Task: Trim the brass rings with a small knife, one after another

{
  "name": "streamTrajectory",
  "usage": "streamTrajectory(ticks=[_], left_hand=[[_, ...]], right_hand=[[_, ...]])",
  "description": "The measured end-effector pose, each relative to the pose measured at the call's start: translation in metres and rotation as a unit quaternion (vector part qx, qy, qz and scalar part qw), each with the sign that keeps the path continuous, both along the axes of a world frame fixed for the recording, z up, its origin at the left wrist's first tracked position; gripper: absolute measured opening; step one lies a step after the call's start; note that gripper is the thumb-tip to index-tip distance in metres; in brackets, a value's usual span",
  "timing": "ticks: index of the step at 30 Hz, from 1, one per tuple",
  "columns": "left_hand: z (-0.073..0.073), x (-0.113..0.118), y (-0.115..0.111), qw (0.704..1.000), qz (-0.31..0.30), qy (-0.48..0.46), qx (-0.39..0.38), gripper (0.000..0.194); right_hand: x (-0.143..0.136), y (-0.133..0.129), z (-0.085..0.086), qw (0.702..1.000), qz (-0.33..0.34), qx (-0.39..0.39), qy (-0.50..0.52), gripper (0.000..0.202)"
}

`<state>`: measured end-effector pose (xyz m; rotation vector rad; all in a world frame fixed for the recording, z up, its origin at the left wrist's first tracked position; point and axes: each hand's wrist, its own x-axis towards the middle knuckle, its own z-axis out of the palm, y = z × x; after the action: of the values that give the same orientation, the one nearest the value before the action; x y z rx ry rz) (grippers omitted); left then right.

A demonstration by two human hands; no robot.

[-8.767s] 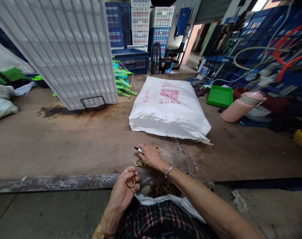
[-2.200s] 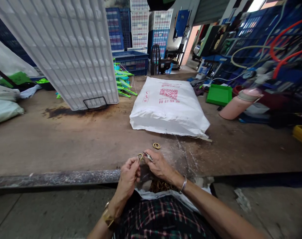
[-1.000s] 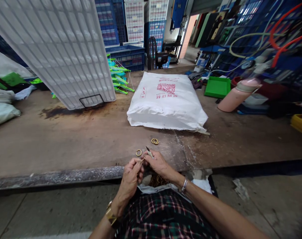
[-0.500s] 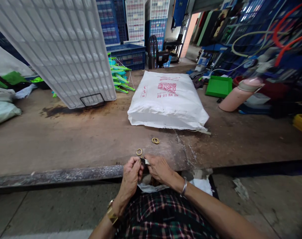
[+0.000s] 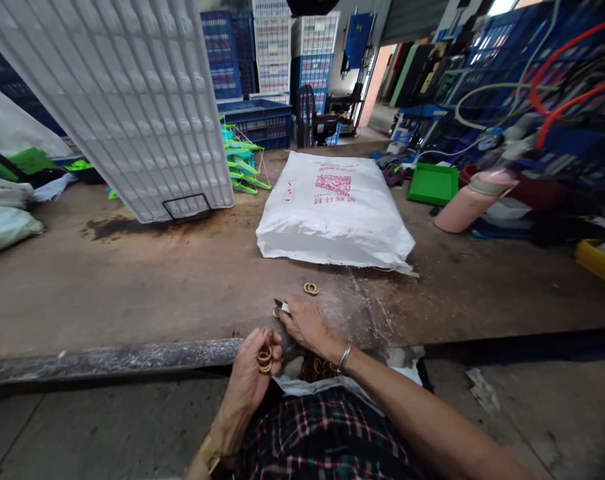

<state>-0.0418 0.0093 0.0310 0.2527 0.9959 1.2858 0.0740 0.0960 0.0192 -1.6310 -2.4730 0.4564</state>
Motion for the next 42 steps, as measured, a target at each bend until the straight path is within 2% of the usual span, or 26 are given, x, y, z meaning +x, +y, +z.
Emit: streamTrajectory(ticks=[5, 10, 14, 20, 23, 28, 30, 32, 34, 35, 37, 42], left_hand=[[-0.001, -0.01, 0.004, 0.998, 0.022, -0.055, -0.018, 0.03], [-0.005, -0.013, 0.012, 0.993, 0.049, -0.09, -0.066, 0.02], [-0.012, -0.008, 0.017, 0.997, 0.043, -0.024, -0.066, 0.031], [-0.016, 0.005, 0.027, 0.99, -0.039, 0.138, -0.011, 0.047], [-0.016, 0.01, 0.033, 0.983, -0.069, 0.17, 0.005, 0.048], [-0.012, 0.016, 0.038, 0.955, -0.049, 0.288, 0.041, 0.041], [-0.011, 0.019, 0.039, 0.938, -0.046, 0.337, 0.062, 0.037], [-0.01, 0.021, 0.04, 0.927, -0.047, 0.363, 0.079, 0.035], [-0.01, 0.022, 0.039, 0.925, -0.056, 0.366, 0.089, 0.033], [-0.01, 0.022, 0.039, 0.927, -0.064, 0.36, 0.089, 0.032], [-0.009, 0.022, 0.038, 0.933, -0.081, 0.341, 0.08, 0.033], [-0.008, 0.021, 0.036, 0.946, -0.112, 0.298, 0.06, 0.037]], right_hand=[[-0.014, 0.001, 0.0, 1.0, -0.01, -0.006, -0.001, 0.022], [-0.01, 0.005, -0.01, 1.0, -0.006, 0.004, 0.016, 0.022], [0.0, 0.005, -0.005, 0.997, 0.027, -0.015, 0.068, 0.02], [0.016, -0.004, 0.008, 0.978, 0.096, -0.022, 0.182, 0.017], [0.02, -0.005, 0.009, 0.959, 0.074, -0.054, 0.269, 0.01], [0.024, 0.0, 0.009, 0.902, -0.05, -0.166, 0.396, 0.013], [0.026, 0.0, 0.009, 0.859, -0.08, -0.267, 0.429, 0.022], [0.027, -0.002, 0.009, 0.801, -0.102, -0.372, 0.458, 0.031], [0.028, -0.004, 0.009, 0.756, -0.117, -0.423, 0.485, 0.034], [0.028, -0.004, 0.009, 0.748, -0.121, -0.427, 0.493, 0.033], [0.027, -0.003, 0.009, 0.762, -0.131, -0.4, 0.492, 0.027], [0.026, 0.0, 0.005, 0.845, -0.096, -0.258, 0.458, 0.019]])
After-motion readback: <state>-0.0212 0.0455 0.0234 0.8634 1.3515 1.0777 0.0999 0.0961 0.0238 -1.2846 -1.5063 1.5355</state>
